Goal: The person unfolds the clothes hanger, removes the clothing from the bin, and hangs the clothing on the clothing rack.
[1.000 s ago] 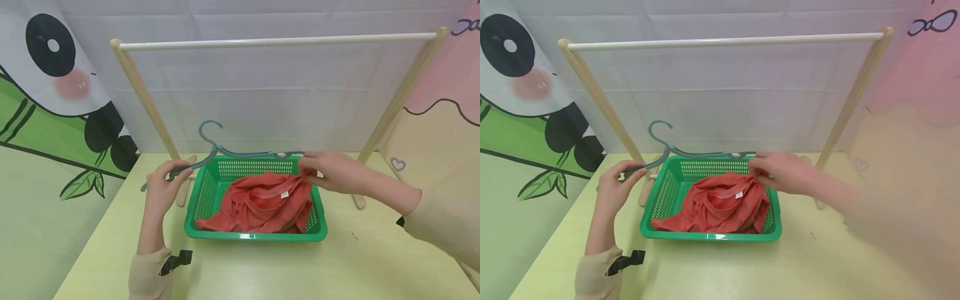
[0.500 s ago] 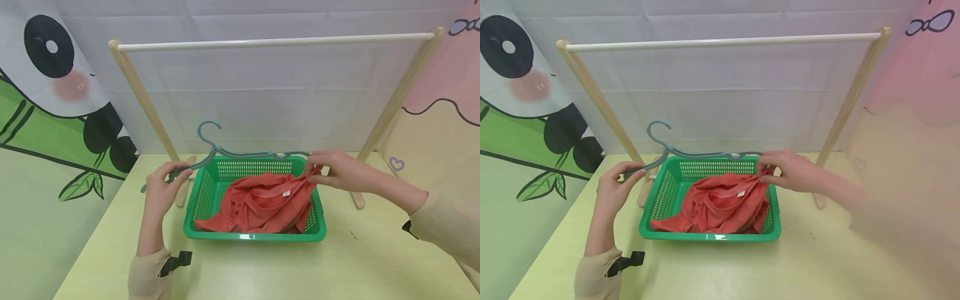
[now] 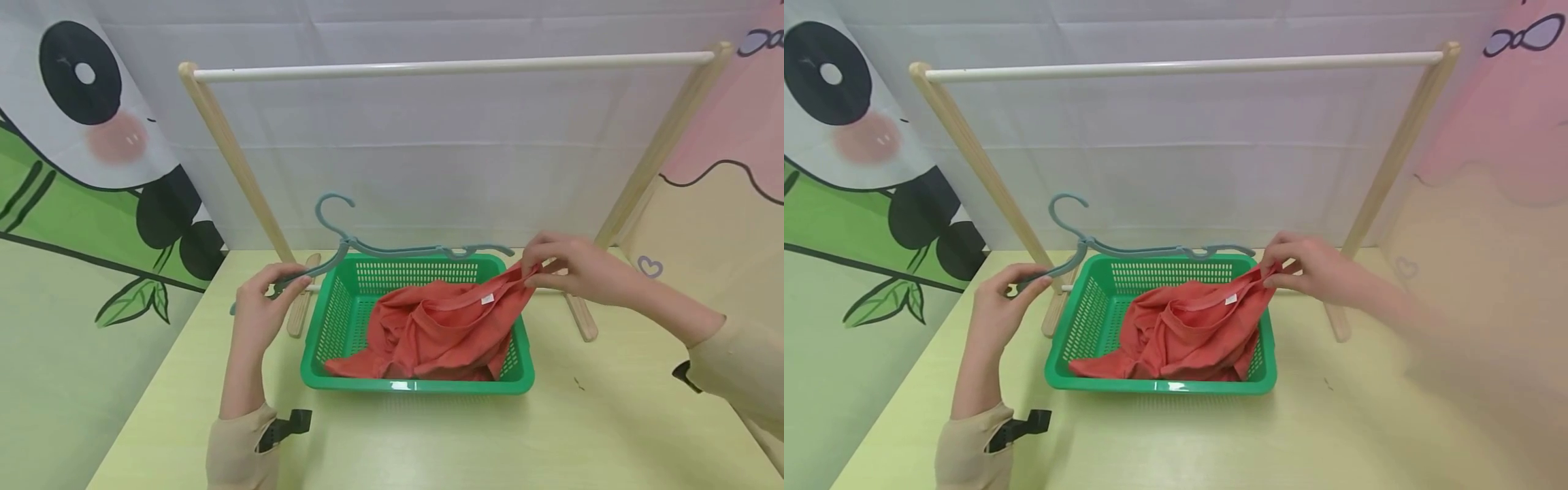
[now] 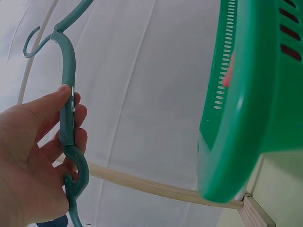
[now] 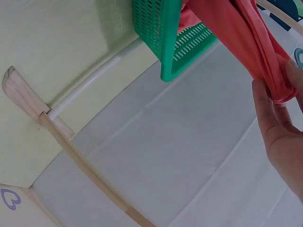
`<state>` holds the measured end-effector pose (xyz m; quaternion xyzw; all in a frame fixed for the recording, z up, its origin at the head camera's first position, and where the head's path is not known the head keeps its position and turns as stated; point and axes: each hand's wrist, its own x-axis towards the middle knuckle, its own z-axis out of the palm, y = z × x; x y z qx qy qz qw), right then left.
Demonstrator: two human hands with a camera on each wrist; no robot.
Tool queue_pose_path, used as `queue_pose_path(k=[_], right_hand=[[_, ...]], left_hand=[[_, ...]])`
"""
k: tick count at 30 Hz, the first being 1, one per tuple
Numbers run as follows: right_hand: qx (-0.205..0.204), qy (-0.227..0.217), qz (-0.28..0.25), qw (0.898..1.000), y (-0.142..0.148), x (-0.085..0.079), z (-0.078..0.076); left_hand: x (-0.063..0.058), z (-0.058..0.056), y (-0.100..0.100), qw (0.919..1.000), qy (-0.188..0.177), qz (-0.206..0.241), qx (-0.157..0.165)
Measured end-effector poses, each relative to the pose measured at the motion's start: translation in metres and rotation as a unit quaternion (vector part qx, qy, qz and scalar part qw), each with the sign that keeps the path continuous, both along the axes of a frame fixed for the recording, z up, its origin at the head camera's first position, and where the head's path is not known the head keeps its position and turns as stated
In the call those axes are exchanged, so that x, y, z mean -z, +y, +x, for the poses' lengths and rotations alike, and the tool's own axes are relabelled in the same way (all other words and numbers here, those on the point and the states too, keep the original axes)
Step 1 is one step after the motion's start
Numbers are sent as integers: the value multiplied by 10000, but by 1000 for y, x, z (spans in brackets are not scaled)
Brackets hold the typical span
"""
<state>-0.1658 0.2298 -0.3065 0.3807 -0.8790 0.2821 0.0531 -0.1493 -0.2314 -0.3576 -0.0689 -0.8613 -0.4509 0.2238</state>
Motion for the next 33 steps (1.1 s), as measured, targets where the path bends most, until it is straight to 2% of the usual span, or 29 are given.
queue_pose_path(k=[5,8,18,28,33], right_hand=[[-12,30,-238,9997,3,1,-7],[-97,35,-293,9995,3,1,-10],[-144,137,-152,9997,-5,-4,-16],[-77,261,11,9996,-9,-16,-19],[-234,288,-129,9992,-9,-23,-20]], left_hand=[[0,-1,2,9998,-33,9,189],[1,-1,3,9998,-68,-48,196],[1,-3,8,9995,-129,-66,279],[-1,0,0,9997,-71,-177,181],[-1,0,-1,9995,-64,-282,135]])
